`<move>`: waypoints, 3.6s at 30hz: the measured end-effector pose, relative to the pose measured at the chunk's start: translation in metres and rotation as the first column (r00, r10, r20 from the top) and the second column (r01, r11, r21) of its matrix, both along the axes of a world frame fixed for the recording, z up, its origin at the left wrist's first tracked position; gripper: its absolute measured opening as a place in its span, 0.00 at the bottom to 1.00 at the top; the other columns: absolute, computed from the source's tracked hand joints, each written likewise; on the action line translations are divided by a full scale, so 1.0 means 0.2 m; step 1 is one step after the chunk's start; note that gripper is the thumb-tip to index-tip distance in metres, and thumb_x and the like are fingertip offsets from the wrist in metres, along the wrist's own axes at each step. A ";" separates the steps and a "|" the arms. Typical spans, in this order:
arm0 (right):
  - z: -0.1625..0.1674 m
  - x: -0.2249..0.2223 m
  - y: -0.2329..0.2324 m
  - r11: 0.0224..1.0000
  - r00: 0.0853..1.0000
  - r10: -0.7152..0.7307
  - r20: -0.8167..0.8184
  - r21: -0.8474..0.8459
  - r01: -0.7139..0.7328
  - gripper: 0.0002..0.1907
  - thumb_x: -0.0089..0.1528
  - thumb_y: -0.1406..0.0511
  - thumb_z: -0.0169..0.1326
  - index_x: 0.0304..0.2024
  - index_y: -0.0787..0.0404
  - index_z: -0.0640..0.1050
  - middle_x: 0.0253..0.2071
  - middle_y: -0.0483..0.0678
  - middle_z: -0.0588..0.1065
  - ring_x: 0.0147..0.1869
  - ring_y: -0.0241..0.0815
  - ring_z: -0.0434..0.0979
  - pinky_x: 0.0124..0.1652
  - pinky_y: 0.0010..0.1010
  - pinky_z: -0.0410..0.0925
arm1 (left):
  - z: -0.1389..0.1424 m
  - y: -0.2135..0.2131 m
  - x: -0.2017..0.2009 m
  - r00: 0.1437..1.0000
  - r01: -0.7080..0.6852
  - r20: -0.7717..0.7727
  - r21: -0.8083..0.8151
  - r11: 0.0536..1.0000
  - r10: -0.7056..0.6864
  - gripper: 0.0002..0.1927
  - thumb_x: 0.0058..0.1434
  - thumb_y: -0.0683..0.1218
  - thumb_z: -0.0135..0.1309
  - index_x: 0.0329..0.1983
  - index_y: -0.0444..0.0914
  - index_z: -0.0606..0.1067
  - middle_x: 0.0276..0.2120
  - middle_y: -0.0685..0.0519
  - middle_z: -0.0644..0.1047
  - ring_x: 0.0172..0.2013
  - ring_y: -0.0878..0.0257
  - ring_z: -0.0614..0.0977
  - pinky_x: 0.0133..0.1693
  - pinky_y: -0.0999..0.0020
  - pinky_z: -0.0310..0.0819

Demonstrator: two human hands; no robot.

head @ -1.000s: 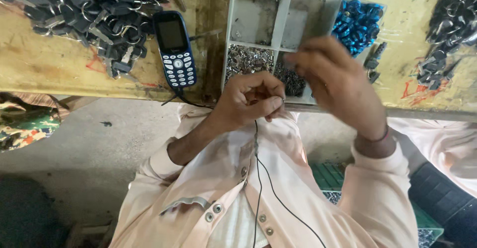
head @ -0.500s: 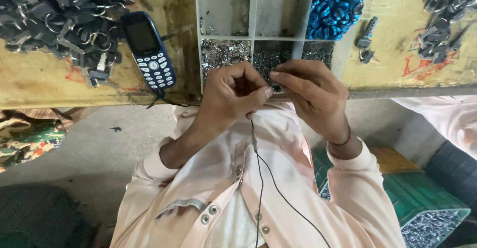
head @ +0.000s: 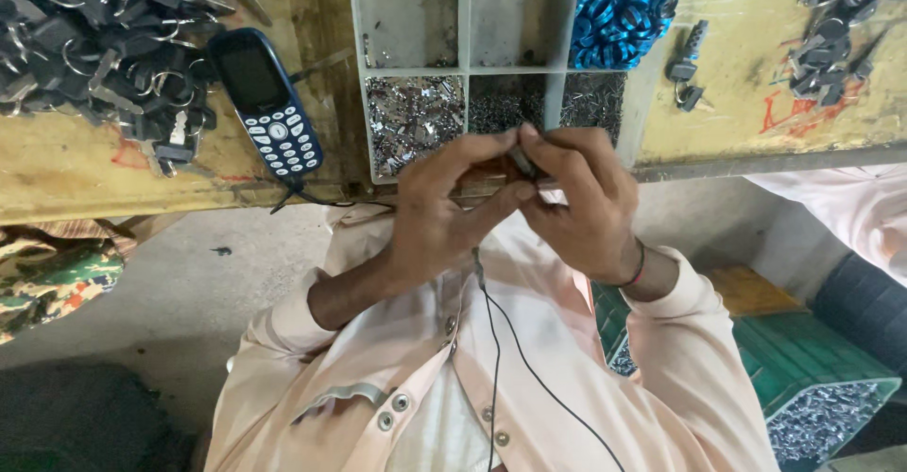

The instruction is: The person sits at a workbench assembling small metal and plastic hardware parts by hand, fitting components together one at a time and placing finished pieces into a compartment tray. They occasionally reach across the bench for parts and briefly press buttons on a mobile phone at the end.

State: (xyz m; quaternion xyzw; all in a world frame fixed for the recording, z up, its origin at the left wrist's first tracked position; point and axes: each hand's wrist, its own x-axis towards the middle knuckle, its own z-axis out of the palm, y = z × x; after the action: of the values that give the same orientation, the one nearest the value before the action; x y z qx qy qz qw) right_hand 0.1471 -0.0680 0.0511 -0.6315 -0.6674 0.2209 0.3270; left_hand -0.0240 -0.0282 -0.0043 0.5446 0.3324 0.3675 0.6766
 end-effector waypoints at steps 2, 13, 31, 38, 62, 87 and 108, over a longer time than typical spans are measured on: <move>0.05 0.03 0.03 0.992 0.995 0.017 -0.099 -0.122 -0.029 0.15 0.61 0.73 0.67 0.50 0.66 0.78 0.47 0.51 0.75 0.43 0.44 0.82 0.42 0.29 0.76 | -0.01 0.00 -0.01 0.999 0.013 0.039 -0.046 0.999 -0.011 0.12 0.67 0.34 0.60 0.54 0.32 0.77 0.45 0.47 0.83 0.47 0.61 0.86 0.51 0.68 0.83; -0.15 0.30 0.18 0.993 0.856 -0.069 0.513 0.117 0.011 0.08 0.66 0.70 0.66 0.46 0.59 0.81 0.39 0.49 0.69 0.45 0.49 0.74 0.41 0.40 0.68 | -0.05 0.06 -0.05 0.984 0.162 0.028 0.265 0.951 -0.176 0.08 0.66 0.35 0.62 0.47 0.35 0.79 0.45 0.49 0.83 0.46 0.61 0.87 0.48 0.69 0.83; -0.17 0.24 -0.22 0.900 0.657 -0.287 -0.698 -0.430 -0.064 0.12 0.74 0.77 0.46 0.59 0.71 0.73 0.45 0.52 0.77 0.47 0.37 0.80 0.49 0.28 0.76 | -0.04 0.11 -0.05 0.945 0.323 -0.256 0.612 0.722 -0.206 0.17 0.57 0.34 0.59 0.51 0.31 0.75 0.54 0.43 0.76 0.56 0.46 0.81 0.54 0.56 0.80; -0.14 0.24 -0.16 0.899 0.676 -0.116 -0.728 -0.367 -0.241 0.08 0.74 0.76 0.49 0.53 0.72 0.78 0.43 0.51 0.74 0.43 0.35 0.75 0.44 0.24 0.70 | -0.04 0.11 -0.04 0.943 0.327 -0.289 0.713 0.620 -0.165 0.09 0.64 0.38 0.61 0.45 0.34 0.75 0.55 0.44 0.76 0.56 0.49 0.80 0.53 0.60 0.81; -0.25 0.66 -0.29 0.869 0.907 -0.416 0.066 -0.266 0.418 0.16 0.70 0.74 0.61 0.53 0.66 0.67 0.46 0.52 0.73 0.40 0.38 0.76 0.36 0.28 0.71 | 0.05 0.10 0.02 0.983 0.181 -0.068 0.219 0.959 -0.171 0.15 0.61 0.33 0.62 0.51 0.35 0.77 0.45 0.49 0.79 0.48 0.58 0.83 0.52 0.66 0.79; 0.02 0.06 0.01 0.988 0.983 0.135 0.122 -0.095 -0.123 0.35 0.55 0.62 0.76 0.56 0.61 0.68 0.38 0.54 0.74 0.37 0.53 0.79 0.35 0.42 0.70 | -0.08 0.00 0.00 0.989 0.117 0.107 -0.155 0.981 -0.101 0.14 0.63 0.40 0.64 0.50 0.32 0.76 0.43 0.51 0.81 0.43 0.67 0.84 0.46 0.70 0.81; -0.18 0.09 0.15 0.935 0.868 0.338 0.363 -0.232 -0.267 0.09 0.64 0.63 0.58 0.39 0.62 0.72 0.36 0.50 0.69 0.38 0.51 0.76 0.32 0.43 0.67 | 0.04 0.13 -0.23 0.746 0.220 -0.644 0.475 0.852 0.167 0.08 0.65 0.41 0.60 0.39 0.37 0.71 0.37 0.51 0.76 0.34 0.51 0.81 0.34 0.58 0.74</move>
State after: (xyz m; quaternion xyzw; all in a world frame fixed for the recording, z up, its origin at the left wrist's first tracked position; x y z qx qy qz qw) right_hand 0.1651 -0.0390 0.0147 -0.5764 -0.7887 0.1943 0.0893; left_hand -0.0705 -0.0020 0.0032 0.8065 0.4299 0.2151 0.3442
